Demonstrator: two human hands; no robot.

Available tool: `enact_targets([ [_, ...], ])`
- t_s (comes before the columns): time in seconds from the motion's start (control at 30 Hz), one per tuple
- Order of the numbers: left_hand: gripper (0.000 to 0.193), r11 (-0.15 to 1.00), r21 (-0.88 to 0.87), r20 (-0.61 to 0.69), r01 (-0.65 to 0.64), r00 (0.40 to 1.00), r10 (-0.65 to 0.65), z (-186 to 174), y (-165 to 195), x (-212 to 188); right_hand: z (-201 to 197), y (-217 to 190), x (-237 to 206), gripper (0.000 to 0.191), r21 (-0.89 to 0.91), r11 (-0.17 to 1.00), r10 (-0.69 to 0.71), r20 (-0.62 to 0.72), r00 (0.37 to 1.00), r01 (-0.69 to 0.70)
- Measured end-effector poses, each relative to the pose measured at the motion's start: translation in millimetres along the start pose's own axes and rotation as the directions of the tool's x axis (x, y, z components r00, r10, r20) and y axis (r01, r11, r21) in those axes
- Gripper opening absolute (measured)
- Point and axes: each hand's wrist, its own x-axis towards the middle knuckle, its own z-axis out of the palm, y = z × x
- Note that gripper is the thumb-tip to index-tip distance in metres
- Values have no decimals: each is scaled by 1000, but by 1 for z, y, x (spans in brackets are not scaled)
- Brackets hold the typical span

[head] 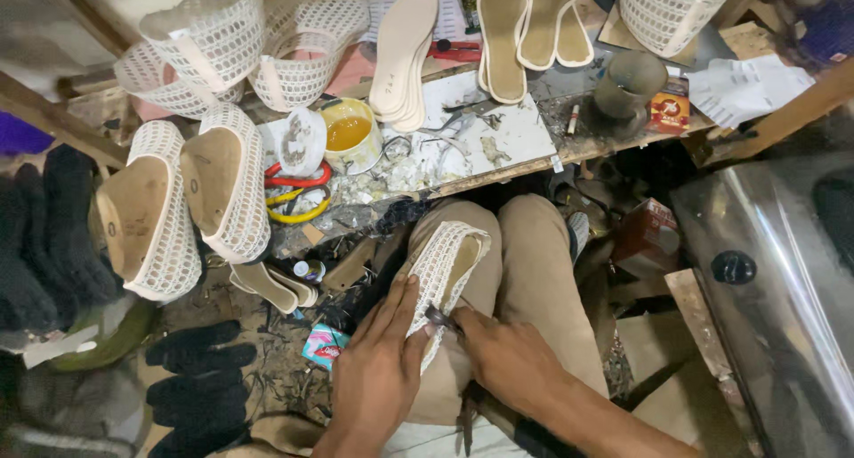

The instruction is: The person uses pliers to press the white mesh upper onto a slipper sole, then applies adhesive with a brush and presses the edges to bond them. The person repeats this process on a second slipper, working one at a time.

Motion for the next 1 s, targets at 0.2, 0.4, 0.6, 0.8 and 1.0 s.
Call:
enact_targets([
  [0.2,58,997,45,-17,-55,998,56,4,4,5,9,14,0,36,20,996,-81,-69,994,82],
  [0.4,56,974,207,6,-90,996,91,16,4,11,-14,11,-4,41,-238,971,-4,-21,1000,-1],
  [0.6,57,917,353,13,-185,981,193,26,6,13,-49,34,7,48,-15,999,-40,23,999,41],
  [0.8,56,903,390,49,-179,984,174,28,-3,13,-49,37,22,48,-99,995,41,167,985,-24],
  [1.0,49,997,-10,130,-78,988,79,14,-17,20,-37,47,26,37,29,1000,-8,112,994,5],
])
